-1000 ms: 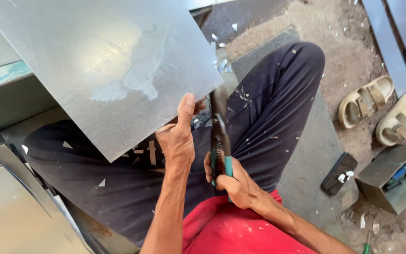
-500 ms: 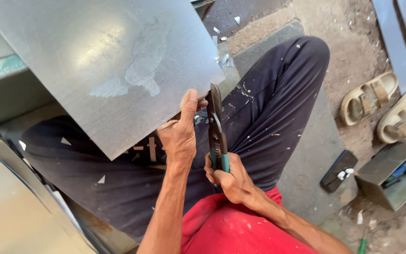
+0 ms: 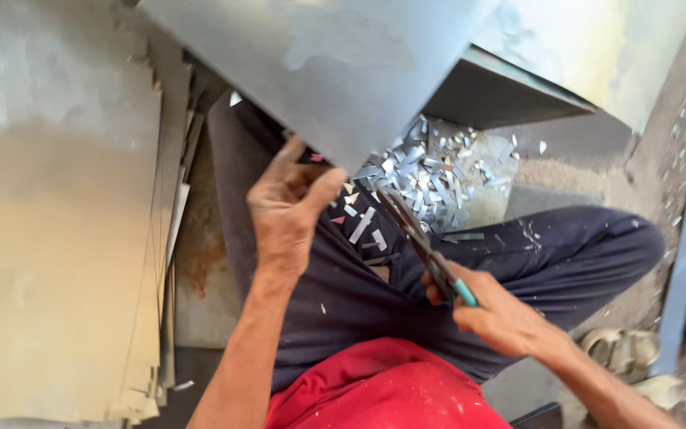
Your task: The person cuts a metal sheet using shears while sitting on the floor, producing several small triangular metal scraps.
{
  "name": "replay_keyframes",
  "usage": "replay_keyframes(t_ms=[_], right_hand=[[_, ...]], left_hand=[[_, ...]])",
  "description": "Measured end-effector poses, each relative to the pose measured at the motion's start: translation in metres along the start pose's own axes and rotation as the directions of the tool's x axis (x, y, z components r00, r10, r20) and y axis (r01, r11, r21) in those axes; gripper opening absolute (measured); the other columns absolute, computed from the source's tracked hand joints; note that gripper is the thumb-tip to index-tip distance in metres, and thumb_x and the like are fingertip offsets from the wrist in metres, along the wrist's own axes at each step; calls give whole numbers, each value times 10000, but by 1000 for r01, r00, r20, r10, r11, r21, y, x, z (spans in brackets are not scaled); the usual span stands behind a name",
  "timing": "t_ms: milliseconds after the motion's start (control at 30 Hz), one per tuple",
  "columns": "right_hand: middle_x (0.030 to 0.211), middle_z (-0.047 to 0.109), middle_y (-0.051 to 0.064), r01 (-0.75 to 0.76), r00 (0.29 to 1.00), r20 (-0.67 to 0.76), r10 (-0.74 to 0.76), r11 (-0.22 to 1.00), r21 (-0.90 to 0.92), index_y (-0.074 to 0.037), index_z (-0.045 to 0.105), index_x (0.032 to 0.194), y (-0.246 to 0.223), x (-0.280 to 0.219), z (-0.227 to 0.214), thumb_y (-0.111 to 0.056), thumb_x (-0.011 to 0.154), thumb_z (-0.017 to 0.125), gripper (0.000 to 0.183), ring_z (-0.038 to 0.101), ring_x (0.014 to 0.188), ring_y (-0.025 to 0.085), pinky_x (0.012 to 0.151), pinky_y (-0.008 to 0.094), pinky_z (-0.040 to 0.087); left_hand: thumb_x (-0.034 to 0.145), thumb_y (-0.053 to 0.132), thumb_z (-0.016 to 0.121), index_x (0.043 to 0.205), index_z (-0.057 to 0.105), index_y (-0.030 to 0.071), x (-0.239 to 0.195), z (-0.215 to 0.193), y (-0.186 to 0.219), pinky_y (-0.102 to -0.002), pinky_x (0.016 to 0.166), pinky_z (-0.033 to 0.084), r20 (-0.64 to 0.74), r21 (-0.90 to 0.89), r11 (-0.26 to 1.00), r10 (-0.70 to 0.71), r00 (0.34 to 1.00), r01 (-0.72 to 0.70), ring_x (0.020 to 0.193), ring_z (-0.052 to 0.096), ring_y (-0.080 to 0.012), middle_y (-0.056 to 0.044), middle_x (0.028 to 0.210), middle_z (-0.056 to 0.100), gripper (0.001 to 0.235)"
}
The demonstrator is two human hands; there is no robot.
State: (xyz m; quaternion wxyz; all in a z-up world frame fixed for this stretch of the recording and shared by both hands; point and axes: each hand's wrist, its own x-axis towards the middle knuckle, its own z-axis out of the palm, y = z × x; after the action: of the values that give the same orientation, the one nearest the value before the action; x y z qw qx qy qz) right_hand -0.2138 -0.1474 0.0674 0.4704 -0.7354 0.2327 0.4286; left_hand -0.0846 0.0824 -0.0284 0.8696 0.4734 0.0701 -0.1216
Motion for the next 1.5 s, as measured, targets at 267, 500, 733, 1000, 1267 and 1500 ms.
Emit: replay_keyframes(t_ms=[267, 500, 733, 1000, 1267, 1500], right_hand=[[857, 633, 83, 19, 999, 52, -3, 954, -299, -55, 618, 1119, -64, 30, -19, -127, 627, 536, 503, 543, 648, 184, 581, 353, 488], [801, 646, 87, 2, 999, 40, 17, 901, -433, -54, 627, 1095, -82, 30, -26, -133, 588, 524, 523, 535, 626, 220, 592, 388, 478], [670, 555, 215, -97, 995, -79, 62, 786, -611, -8, 648, 919, -66, 33, -37, -197, 796, 585, 234, 493, 620, 290, 630, 423, 416], [791, 666, 92, -70, 987, -162, 14, 936, -344, -19, 591, 991, 20, -35, -51, -51, 718, 564, 276, 630, 752, 208, 729, 360, 521], [901, 679, 55, -110, 982, -137, 130, 983, 145, -62, 608, 1167, 67, -54, 2, -9, 671, 531, 505, 641, 827, 175, 724, 326, 540], [896, 613, 61, -16, 1000, 1, 16, 969, 245, -26, 581, 1123, 15, -17, 25, -70, 644, 511, 486, 563, 779, 167, 644, 320, 484]], left_hand=[[878, -28, 774, 1504, 501, -4, -5, 10, 10, -172, 649, 515, -29, -11, 1000, 1, 1000, -1, 720, 664, -40, -43, 850, 755, 683], [868, -9, 775, 1474, 529, -13, -3, 12, 5, -196, 690, 582, -70, -1, 1000, 8, 998, -8, 748, 713, -66, -53, 856, 758, 654], [833, -42, 753, 1445, 552, -20, -6, 21, -4, -187, 611, 523, -77, -72, 997, -46, 996, 41, 690, 649, -41, -32, 819, 721, 645], [847, 48, 761, 1268, 691, -62, 4, 33, -39, -207, 624, 446, 264, 275, 954, -197, 944, 122, 744, 551, -60, -8, 844, 644, 440], [977, 56, 767, 1056, 742, -18, 68, 2, 31, -293, 704, 617, -170, -43, 986, 149, 974, -159, 752, 714, -166, -112, 908, 755, 111], [871, 6, 757, 1042, 774, 1, -3, 42, 9, -219, 677, 557, -41, 165, 972, -162, 986, 167, 725, 673, -80, -54, 841, 749, 171]])
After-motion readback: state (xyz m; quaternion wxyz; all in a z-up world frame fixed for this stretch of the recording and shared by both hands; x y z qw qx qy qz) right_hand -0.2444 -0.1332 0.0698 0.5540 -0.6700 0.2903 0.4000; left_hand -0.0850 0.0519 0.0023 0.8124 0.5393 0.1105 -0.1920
